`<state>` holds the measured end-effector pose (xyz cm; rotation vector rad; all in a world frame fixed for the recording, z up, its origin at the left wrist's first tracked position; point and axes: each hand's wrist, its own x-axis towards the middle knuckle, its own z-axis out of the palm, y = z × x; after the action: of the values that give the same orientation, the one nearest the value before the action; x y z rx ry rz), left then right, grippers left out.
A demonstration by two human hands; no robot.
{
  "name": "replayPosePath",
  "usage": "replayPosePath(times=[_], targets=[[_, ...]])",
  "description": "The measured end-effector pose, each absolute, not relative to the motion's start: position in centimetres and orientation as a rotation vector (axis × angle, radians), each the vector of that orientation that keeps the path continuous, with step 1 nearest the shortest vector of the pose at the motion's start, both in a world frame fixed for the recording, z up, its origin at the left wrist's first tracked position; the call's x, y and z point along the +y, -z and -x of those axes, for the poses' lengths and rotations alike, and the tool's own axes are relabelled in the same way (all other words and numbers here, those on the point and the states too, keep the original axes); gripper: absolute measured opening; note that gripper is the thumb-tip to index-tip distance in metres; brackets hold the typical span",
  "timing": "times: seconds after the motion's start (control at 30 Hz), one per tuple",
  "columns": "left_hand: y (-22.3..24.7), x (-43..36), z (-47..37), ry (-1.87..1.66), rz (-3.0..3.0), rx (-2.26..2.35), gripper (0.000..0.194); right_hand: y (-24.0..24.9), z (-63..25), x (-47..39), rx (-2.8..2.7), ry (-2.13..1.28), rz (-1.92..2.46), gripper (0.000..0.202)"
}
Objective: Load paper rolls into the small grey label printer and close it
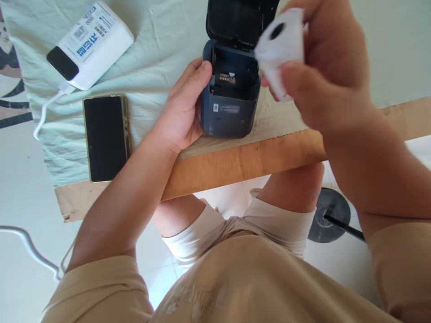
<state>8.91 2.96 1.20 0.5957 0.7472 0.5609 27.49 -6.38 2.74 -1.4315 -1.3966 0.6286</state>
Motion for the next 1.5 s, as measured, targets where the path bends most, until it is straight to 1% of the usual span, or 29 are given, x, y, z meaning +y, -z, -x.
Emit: replayPosePath(times=[0.1,0.17,0.2,0.33,0.5,0.57,0.6,0.73,0.77,0.9,1.03,1.27,1.33,1.43,1.5], targets=[[-1.1,2.8,-9.0,-0.664,-0.724,0.628,0.025,-3.7,-26.0,-5.0,-1.744,-0.370,1.700,0.045],[-0.8,3.1,-8.9,-0.662,-0.737,0.614,0.023,-3.6,-25.9,-3.9,-1.787,-0.291,1.795,0.050],[-0.6,3.3,-8.8,-0.646,-0.743,0.606,0.023,-3.3,-26.0,-3.4,-1.775,-0.267,1.807,0.049],[0.0,4.0,-8.5,-0.576,-0.787,0.569,0.021,-1.5,-27.0,-2.7,-1.813,-0.228,1.702,0.035],[-0.4,3.0,-8.9,-0.709,-0.803,0.660,0.021,1.2,-28.1,-2.3,-1.874,-0.136,1.315,0.017],[-0.5,2.7,-9.0,-0.705,-0.818,0.668,0.020,2.1,-28.4,-1.9,-1.840,-0.076,1.196,0.015],[-0.4,2.7,-9.0,-0.716,-0.828,0.663,0.021,2.4,-28.6,-1.8,-1.814,-0.061,1.148,0.017],[1.1,3.4,-8.6,-0.713,-0.899,0.583,0.020,2.6,-29.3,-1.5,-1.793,0.010,0.965,0.047],[1.5,3.6,-8.5,-0.709,-0.915,0.560,0.018,2.6,-29.5,-1.5,-1.814,0.037,0.960,0.050],[2.6,4.2,-8.2,-0.721,-0.942,0.475,0.017,2.6,-30.0,-1.1,-1.779,0.142,0.941,0.040],[2.6,4.4,-8.0,-0.669,-0.929,0.443,0.017,3.0,-30.1,-0.3,-1.698,0.088,0.789,0.031],[3.3,4.8,-8.0,-0.686,-0.929,0.415,0.016,3.3,-29.8,-0.2,-1.704,0.179,0.775,0.021],[3.6,5.0,-8.1,-0.690,-0.934,0.407,0.016,3.4,-29.4,-0.6,-1.733,0.163,0.807,0.019],[3.9,5.2,-8.1,-0.720,-0.946,0.409,0.018,3.3,-28.9,-1.4,-1.814,0.188,0.979,0.013],[3.9,5.2,-8.1,-0.717,-0.950,0.429,0.020,3.1,-28.7,-1.8,-1.838,0.202,1.077,0.014]])
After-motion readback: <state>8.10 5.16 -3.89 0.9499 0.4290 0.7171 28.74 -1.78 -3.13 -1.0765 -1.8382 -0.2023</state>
